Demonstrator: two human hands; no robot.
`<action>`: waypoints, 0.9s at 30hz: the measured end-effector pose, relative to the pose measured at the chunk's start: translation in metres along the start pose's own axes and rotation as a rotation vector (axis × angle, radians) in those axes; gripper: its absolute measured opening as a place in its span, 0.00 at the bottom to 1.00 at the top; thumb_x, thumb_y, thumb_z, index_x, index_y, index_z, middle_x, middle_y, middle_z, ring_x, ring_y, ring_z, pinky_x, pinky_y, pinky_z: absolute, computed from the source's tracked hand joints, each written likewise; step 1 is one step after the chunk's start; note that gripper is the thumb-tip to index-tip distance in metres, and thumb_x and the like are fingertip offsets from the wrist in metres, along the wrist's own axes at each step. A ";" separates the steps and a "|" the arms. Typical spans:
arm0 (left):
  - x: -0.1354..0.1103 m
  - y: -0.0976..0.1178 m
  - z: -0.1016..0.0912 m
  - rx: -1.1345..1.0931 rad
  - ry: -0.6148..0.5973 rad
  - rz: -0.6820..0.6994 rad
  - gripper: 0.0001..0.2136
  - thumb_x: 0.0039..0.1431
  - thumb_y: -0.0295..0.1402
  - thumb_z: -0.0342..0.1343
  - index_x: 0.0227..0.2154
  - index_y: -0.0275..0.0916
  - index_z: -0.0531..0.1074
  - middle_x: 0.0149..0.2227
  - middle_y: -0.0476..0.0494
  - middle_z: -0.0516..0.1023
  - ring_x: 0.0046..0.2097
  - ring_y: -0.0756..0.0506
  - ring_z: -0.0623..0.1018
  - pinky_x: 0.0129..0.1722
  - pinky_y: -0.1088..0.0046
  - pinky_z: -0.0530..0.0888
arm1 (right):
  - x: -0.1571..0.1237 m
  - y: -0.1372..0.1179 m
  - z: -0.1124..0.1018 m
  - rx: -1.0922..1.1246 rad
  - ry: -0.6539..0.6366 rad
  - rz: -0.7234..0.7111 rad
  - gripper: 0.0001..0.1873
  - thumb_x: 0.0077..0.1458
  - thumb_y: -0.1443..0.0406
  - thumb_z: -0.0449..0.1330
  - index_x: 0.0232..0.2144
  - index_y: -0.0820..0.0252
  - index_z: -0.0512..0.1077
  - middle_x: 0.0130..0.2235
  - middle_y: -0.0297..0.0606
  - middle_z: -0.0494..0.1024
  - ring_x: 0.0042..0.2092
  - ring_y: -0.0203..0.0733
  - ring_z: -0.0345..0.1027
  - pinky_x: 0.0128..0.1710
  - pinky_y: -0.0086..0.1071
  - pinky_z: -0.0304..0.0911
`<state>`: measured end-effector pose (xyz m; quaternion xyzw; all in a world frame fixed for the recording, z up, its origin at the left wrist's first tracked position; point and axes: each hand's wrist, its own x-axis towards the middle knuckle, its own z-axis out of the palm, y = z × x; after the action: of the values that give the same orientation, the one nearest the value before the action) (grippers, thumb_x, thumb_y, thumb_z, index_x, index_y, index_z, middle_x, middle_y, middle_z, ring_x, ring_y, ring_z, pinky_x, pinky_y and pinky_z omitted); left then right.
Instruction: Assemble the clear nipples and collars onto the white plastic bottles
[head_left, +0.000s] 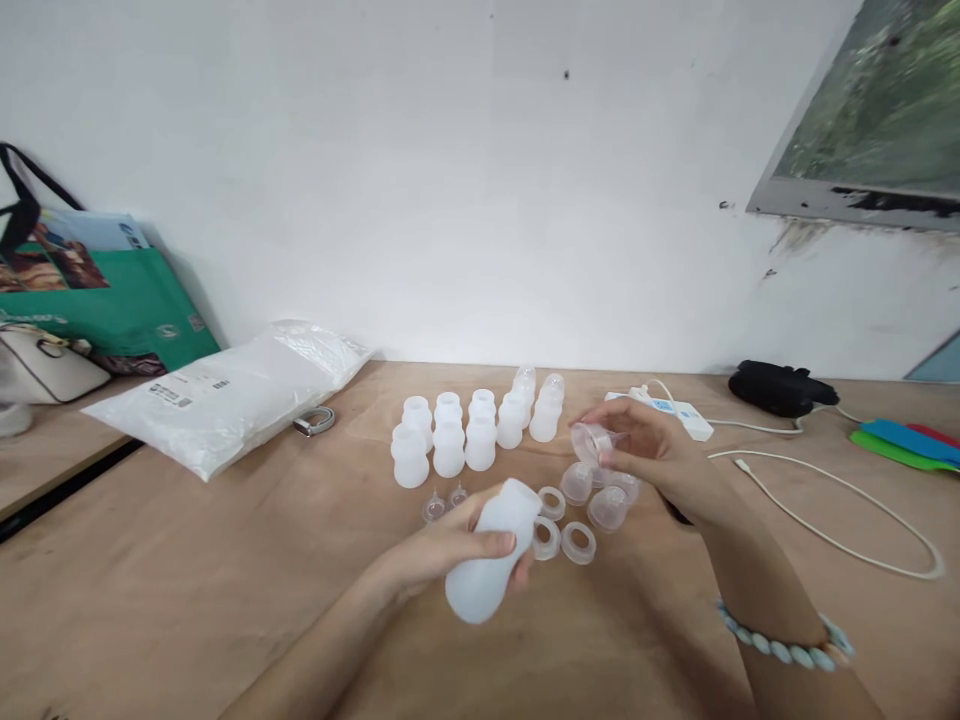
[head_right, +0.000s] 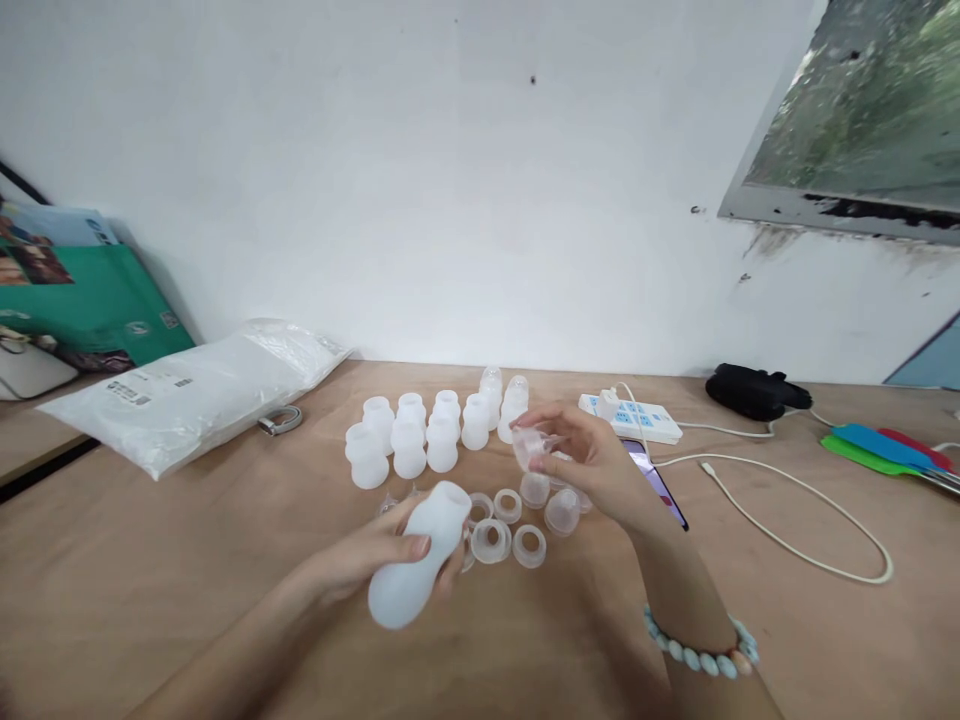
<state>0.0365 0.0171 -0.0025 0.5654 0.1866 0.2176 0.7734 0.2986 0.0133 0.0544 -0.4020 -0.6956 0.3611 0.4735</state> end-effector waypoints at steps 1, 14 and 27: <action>0.001 0.005 0.001 0.048 0.076 0.047 0.23 0.49 0.49 0.65 0.42 0.40 0.70 0.35 0.45 0.78 0.37 0.45 0.76 0.34 0.72 0.69 | 0.002 0.007 -0.002 -0.002 0.058 0.027 0.14 0.51 0.61 0.68 0.40 0.54 0.74 0.46 0.40 0.78 0.46 0.46 0.71 0.41 0.36 0.68; 0.076 0.057 -0.008 1.143 0.690 0.272 0.23 0.50 0.32 0.65 0.50 0.41 0.68 0.44 0.44 0.79 0.47 0.39 0.76 0.49 0.61 0.69 | 0.010 0.072 -0.007 -0.033 0.217 0.151 0.19 0.45 0.54 0.68 0.38 0.55 0.73 0.44 0.42 0.78 0.46 0.49 0.72 0.41 0.40 0.69; 0.092 0.012 -0.023 1.784 0.714 0.263 0.02 0.62 0.29 0.59 0.36 0.38 0.73 0.46 0.42 0.77 0.49 0.38 0.73 0.48 0.56 0.62 | 0.010 0.082 -0.012 -0.022 0.310 0.155 0.22 0.46 0.52 0.68 0.39 0.58 0.74 0.41 0.41 0.79 0.38 0.45 0.73 0.35 0.39 0.70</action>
<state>0.0993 0.0890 -0.0013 0.8614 0.4421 0.2396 -0.0723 0.3252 0.0577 -0.0108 -0.5104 -0.5852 0.3226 0.5413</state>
